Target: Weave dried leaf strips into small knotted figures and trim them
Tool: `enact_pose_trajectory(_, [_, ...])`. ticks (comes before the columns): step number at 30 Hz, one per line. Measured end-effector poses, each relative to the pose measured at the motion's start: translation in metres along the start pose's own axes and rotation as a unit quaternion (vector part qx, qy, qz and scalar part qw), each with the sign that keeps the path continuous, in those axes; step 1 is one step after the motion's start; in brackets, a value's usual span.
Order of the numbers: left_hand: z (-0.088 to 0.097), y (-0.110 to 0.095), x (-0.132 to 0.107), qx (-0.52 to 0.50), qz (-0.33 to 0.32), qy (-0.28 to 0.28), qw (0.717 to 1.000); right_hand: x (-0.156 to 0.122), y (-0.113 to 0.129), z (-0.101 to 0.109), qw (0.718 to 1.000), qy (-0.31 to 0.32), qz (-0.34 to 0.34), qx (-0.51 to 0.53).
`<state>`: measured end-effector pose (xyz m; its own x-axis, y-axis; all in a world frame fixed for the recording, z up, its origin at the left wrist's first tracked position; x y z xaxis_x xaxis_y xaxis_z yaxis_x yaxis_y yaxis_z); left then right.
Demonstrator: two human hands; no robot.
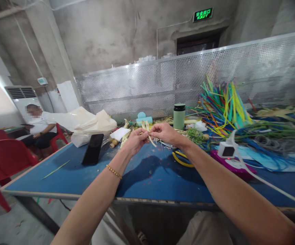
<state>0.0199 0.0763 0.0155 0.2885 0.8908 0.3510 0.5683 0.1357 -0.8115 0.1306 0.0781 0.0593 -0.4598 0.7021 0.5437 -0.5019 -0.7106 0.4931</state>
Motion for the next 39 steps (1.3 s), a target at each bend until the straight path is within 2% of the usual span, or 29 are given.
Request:
enact_pose_trajectory(5, [0.0, -0.005, -0.001, 0.024, -0.005, 0.004, 1.0, 0.0, 0.005, 0.0, 1.0, -0.01, -0.009, -0.025])
enact_pose_trajectory(8, [0.0, -0.005, 0.001, 0.065, 0.006, 0.022, 0.998, -0.001, 0.013, 0.005, 0.993, -0.032, 0.012, -0.113])
enact_pose_trajectory(10, [0.003, -0.006, 0.003, 0.076, 0.007, 0.017, 0.997, -0.003, 0.021, 0.017, 0.971, -0.095, 0.027, -0.217])
enact_pose_trajectory(12, [0.01, -0.006, 0.005, 0.066, 0.008, -0.014, 0.998, -0.007, 0.028, 0.032, 0.932, -0.177, 0.025, -0.315])
enact_pose_trajectory(14, [0.016, -0.004, 0.006, 0.046, 0.012, -0.048, 0.998, -0.01, 0.03, 0.04, 0.908, -0.221, 0.024, -0.354])
enact_pose_trajectory(16, [0.019, -0.003, 0.007, 0.03, 0.01, -0.069, 0.997, -0.008, 0.028, 0.034, 0.921, -0.2, 0.042, -0.331])
enact_pose_trajectory(19, [0.022, -0.004, 0.007, 0.017, -0.017, -0.088, 0.996, -0.003, 0.023, 0.013, 0.951, -0.124, 0.07, -0.273])
enact_pose_trajectory(22, [0.026, -0.005, 0.005, 0.043, -0.039, -0.112, 0.992, -0.002, 0.02, 0.0, 0.964, -0.09, 0.055, -0.245])
enact_pose_trajectory(25, [0.025, -0.008, 0.004, 0.069, -0.052, -0.118, 0.989, -0.003, 0.019, -0.001, 0.972, -0.088, 0.017, -0.219])
enact_pose_trajectory(27, [0.02, -0.011, 0.003, 0.067, -0.059, -0.099, 0.991, -0.004, 0.021, 0.001, 0.973, -0.091, 0.007, -0.211])
enact_pose_trajectory(31, [0.011, -0.017, 0.002, 0.057, -0.059, -0.069, 0.994, -0.004, 0.026, 0.004, 0.973, -0.101, 0.032, -0.206])
enact_pose_trajectory(39, [0.008, -0.016, -0.002, 0.009, -0.026, -0.068, 0.997, -0.004, 0.026, 0.007, 0.982, -0.103, 0.037, -0.152])
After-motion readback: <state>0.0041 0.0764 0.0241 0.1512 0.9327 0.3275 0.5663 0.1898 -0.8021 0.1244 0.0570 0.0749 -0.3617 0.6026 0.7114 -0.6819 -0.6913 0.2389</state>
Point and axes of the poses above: each hand's wrist, its own x-axis towards the middle knuckle, its own z-axis out of the back of the hand, y = z × x, the point moved 8 cm from there along x, towards the middle knuckle, and after that the axes turned 12 degrees about -x, right-handed, at the moved point
